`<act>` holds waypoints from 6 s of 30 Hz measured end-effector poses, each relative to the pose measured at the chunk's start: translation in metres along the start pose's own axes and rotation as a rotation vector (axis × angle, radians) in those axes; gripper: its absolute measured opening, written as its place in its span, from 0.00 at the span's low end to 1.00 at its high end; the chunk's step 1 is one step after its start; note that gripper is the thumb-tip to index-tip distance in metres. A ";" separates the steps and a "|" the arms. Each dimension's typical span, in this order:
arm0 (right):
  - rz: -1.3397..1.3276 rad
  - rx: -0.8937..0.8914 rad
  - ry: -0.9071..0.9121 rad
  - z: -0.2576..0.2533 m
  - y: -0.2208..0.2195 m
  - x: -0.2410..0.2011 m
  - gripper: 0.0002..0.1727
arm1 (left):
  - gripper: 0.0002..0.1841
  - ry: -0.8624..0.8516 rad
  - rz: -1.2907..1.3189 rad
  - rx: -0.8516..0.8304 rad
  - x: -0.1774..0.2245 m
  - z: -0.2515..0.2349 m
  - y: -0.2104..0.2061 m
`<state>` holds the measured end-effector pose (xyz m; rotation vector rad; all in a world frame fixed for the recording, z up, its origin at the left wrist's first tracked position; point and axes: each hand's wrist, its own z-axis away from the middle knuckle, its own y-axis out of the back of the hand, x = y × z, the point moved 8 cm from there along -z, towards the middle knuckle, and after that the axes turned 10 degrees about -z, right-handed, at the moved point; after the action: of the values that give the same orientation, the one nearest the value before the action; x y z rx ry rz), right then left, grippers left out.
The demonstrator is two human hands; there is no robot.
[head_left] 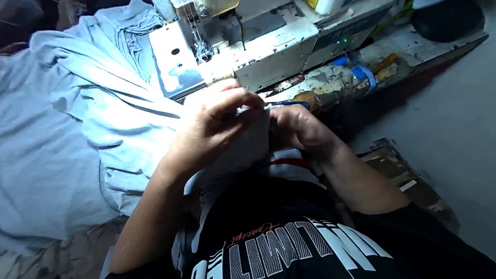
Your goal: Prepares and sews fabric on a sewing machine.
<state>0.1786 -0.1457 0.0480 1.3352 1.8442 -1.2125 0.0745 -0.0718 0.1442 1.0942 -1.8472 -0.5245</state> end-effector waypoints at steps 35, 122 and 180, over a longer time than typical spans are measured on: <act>1.162 0.361 0.101 0.023 -0.001 0.027 0.12 | 0.09 0.619 0.978 0.473 -0.010 0.099 -0.013; 0.920 0.036 0.338 -0.093 -0.010 -0.012 0.10 | 0.10 -0.251 -0.751 0.488 0.007 0.028 0.077; 0.699 0.130 0.373 -0.081 0.008 0.024 0.07 | 0.21 -0.167 -0.894 -0.345 -0.044 -0.038 0.095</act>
<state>0.1827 -0.0618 0.0608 2.1504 1.3178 -0.7464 0.0717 0.0182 0.2097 1.6317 -1.2387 -1.4192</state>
